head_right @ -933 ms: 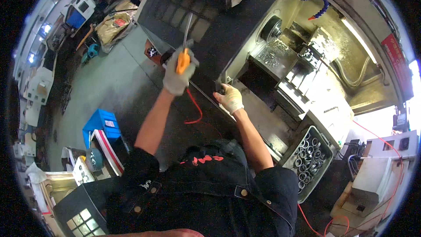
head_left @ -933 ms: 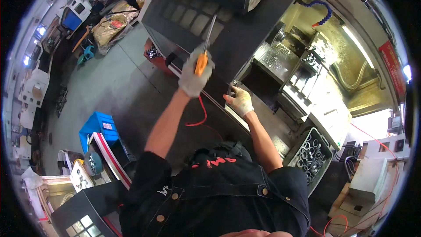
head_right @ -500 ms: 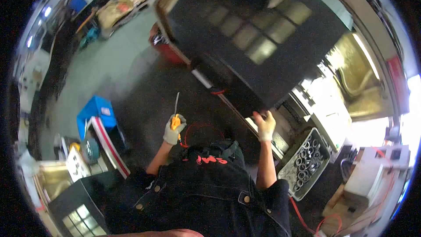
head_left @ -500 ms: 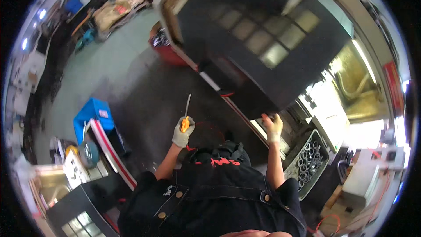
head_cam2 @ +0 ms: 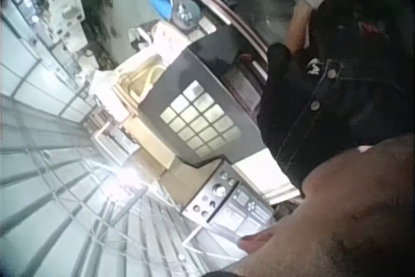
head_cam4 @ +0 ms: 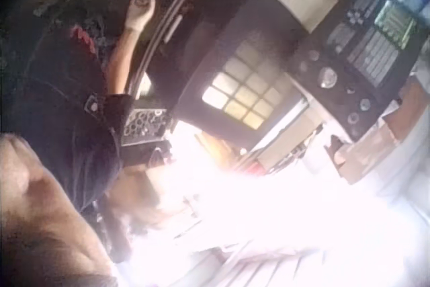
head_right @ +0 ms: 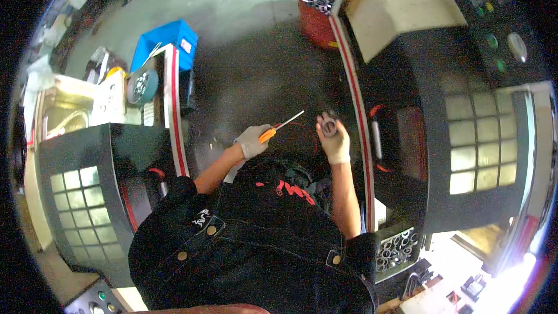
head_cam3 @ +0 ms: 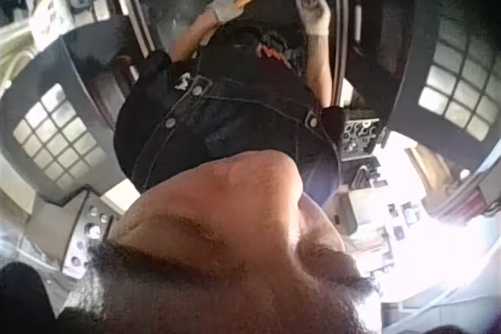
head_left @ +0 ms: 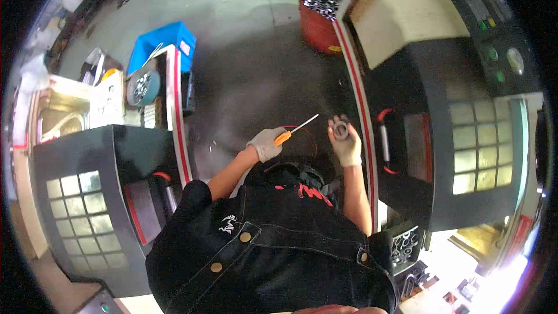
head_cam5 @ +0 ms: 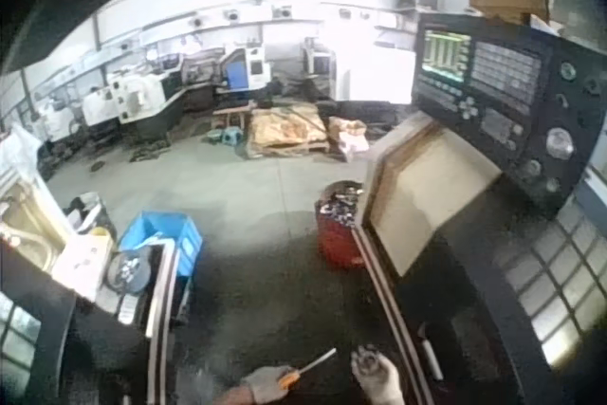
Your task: The person operates a CNC lathe, repeatedly loading small metal rings into the chuck, using a screwdriver to secure them, and then removing the rings after processing. The person places the processed rings into a tray and continues the cycle with new rings from a nearby container.
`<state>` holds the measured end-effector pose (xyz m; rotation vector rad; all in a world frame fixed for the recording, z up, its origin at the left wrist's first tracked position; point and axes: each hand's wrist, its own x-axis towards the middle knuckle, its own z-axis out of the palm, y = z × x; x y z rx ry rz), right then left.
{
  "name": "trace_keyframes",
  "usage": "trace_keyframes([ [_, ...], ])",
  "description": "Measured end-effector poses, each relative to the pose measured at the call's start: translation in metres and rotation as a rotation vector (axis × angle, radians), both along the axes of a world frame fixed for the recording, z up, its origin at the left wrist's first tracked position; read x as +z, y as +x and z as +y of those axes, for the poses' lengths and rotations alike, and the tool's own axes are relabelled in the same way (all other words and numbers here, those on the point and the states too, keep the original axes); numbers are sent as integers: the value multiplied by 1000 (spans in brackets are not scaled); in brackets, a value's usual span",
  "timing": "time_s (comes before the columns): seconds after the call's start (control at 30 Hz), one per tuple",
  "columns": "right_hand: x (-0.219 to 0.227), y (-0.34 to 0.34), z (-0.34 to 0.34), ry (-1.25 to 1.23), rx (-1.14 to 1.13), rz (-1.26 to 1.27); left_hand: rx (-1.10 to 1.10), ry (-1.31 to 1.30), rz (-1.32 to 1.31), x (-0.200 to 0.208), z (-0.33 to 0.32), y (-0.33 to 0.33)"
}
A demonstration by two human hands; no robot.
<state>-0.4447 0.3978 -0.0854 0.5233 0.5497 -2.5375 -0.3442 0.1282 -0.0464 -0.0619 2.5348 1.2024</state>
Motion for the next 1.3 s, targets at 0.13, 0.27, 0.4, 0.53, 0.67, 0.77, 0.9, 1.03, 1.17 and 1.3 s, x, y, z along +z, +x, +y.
trace_keyframes([
  [0.13, 5, -52, -96, 87, 379, 205, 176, 48, 6, -8, -34, 54],
  [0.27, -4, -98, -167, 154, 500, 201, 424, 98, 12, 4, -59, 91],
  [0.4, -2, -114, -240, 144, 672, 281, 655, 85, -53, -10, -80, 130],
  [0.53, -14, -111, -324, 36, 900, 246, 905, 220, -26, -32, -95, 153],
  [0.67, -26, -110, -415, -105, 1074, 108, 1033, 178, 16, -22, -118, 143],
  [0.77, -20, -103, -475, -211, 1172, 165, 1185, 42, -180, -1, -143, 114],
  [0.9, -23, -104, -538, -219, 1363, 245, 1239, -6, -169, 14, -167, 79],
  [1.03, -31, -116, -584, 122, 1558, 336, 1297, -58, -221, 17, -184, 63],
  [1.17, -45, -116, -619, 308, 1669, 477, 1458, -18, -306, 25, -174, 52],
  [1.3, -41, -95, -632, 233, 1811, 623, 1550, 63, -298, 38, -168, 36],
])
